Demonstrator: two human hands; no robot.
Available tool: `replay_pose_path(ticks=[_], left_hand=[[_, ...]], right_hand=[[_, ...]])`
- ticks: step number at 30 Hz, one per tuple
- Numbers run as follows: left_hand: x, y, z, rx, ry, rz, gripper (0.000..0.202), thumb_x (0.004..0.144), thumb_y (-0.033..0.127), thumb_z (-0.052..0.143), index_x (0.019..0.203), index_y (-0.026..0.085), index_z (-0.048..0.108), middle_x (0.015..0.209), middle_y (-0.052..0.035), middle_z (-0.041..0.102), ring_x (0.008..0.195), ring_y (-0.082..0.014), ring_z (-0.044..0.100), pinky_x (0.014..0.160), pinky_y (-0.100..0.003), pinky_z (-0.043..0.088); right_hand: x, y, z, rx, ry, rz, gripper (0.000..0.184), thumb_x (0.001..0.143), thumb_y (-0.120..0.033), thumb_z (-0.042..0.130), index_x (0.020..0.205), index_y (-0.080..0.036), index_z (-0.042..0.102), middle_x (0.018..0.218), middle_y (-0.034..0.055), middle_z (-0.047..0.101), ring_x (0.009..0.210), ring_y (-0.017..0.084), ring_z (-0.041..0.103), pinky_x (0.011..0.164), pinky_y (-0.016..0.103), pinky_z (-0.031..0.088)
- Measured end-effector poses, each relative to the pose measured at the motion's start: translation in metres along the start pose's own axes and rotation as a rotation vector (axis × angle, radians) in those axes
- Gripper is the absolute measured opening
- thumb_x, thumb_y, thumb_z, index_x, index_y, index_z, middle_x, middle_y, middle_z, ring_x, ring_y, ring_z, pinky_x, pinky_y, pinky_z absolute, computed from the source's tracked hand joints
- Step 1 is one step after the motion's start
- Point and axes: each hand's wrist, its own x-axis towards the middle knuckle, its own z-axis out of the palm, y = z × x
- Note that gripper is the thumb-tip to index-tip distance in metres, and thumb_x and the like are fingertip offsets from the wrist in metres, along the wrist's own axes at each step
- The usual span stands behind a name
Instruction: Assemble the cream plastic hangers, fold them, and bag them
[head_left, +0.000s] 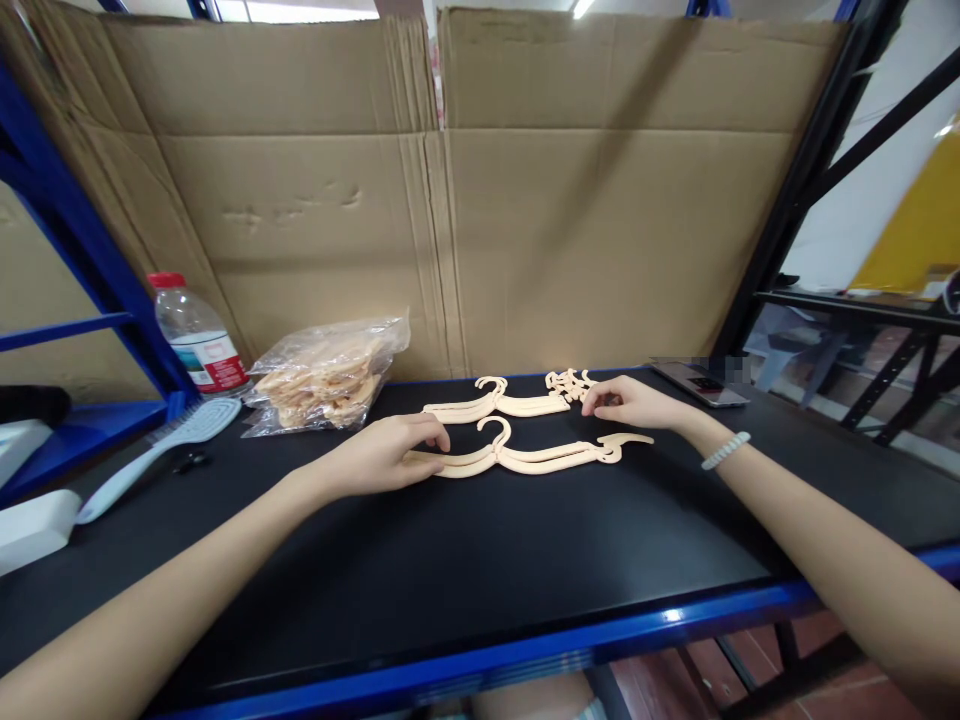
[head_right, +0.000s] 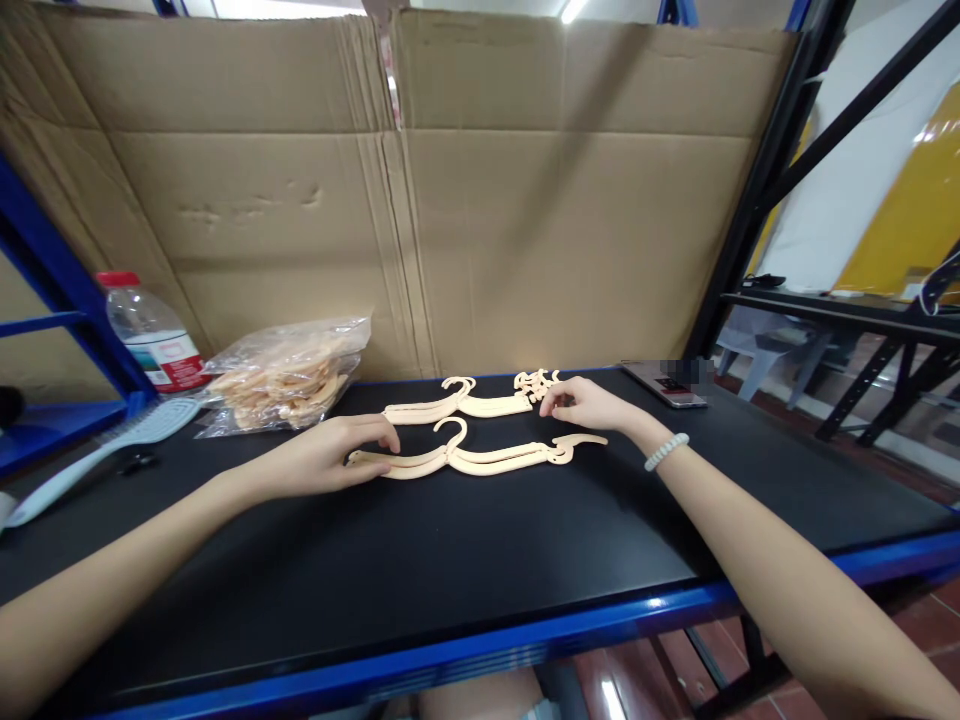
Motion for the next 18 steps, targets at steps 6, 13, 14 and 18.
replay_pose_path(ticks=[6, 13, 14, 18], left_hand=[[0.001, -0.001, 0.006, -0.017, 0.001, 0.023, 0.016, 0.090, 0.032, 0.051, 0.095, 0.020, 0.060, 0.097, -0.0039, 0.064, 0.088, -0.0188, 0.060, 0.075, -0.025, 0.043], [0.003, 0.000, 0.013, 0.008, 0.081, -0.005, 0.022, 0.093, 0.030, 0.042, 0.096, 0.020, 0.061, 0.094, -0.0044, 0.064, 0.086, -0.0191, 0.060, 0.075, -0.027, 0.044], [0.003, -0.002, 0.014, 0.011, 0.107, -0.015, 0.021, 0.093, 0.028, 0.042, 0.096, 0.020, 0.061, 0.095, -0.0045, 0.064, 0.087, -0.0195, 0.060, 0.076, -0.028, 0.045], [0.005, -0.012, 0.022, -0.015, 0.229, -0.067, 0.019, 0.089, 0.022, 0.043, 0.095, 0.019, 0.060, 0.098, -0.0055, 0.065, 0.089, -0.0204, 0.061, 0.080, -0.031, 0.046]], right_hand=[[0.007, 0.007, 0.012, 0.018, 0.148, -0.004, 0.021, 0.073, -0.014, 0.048, 0.076, -0.017, 0.068, 0.084, 0.0037, 0.071, 0.081, 0.018, 0.063, 0.073, 0.028, 0.045], [0.009, 0.007, 0.020, -0.054, 0.251, -0.011, 0.023, 0.076, -0.016, 0.047, 0.078, -0.019, 0.070, 0.085, 0.0024, 0.071, 0.071, 0.015, 0.060, 0.068, 0.027, 0.044], [0.009, 0.007, 0.021, -0.065, 0.261, -0.013, 0.023, 0.076, -0.017, 0.047, 0.078, -0.019, 0.070, 0.086, 0.0023, 0.071, 0.070, 0.015, 0.059, 0.067, 0.027, 0.043], [0.009, 0.005, 0.023, -0.071, 0.294, 0.011, 0.021, 0.077, -0.019, 0.049, 0.078, -0.019, 0.070, 0.084, 0.0026, 0.071, 0.067, 0.014, 0.058, 0.065, 0.027, 0.043]])
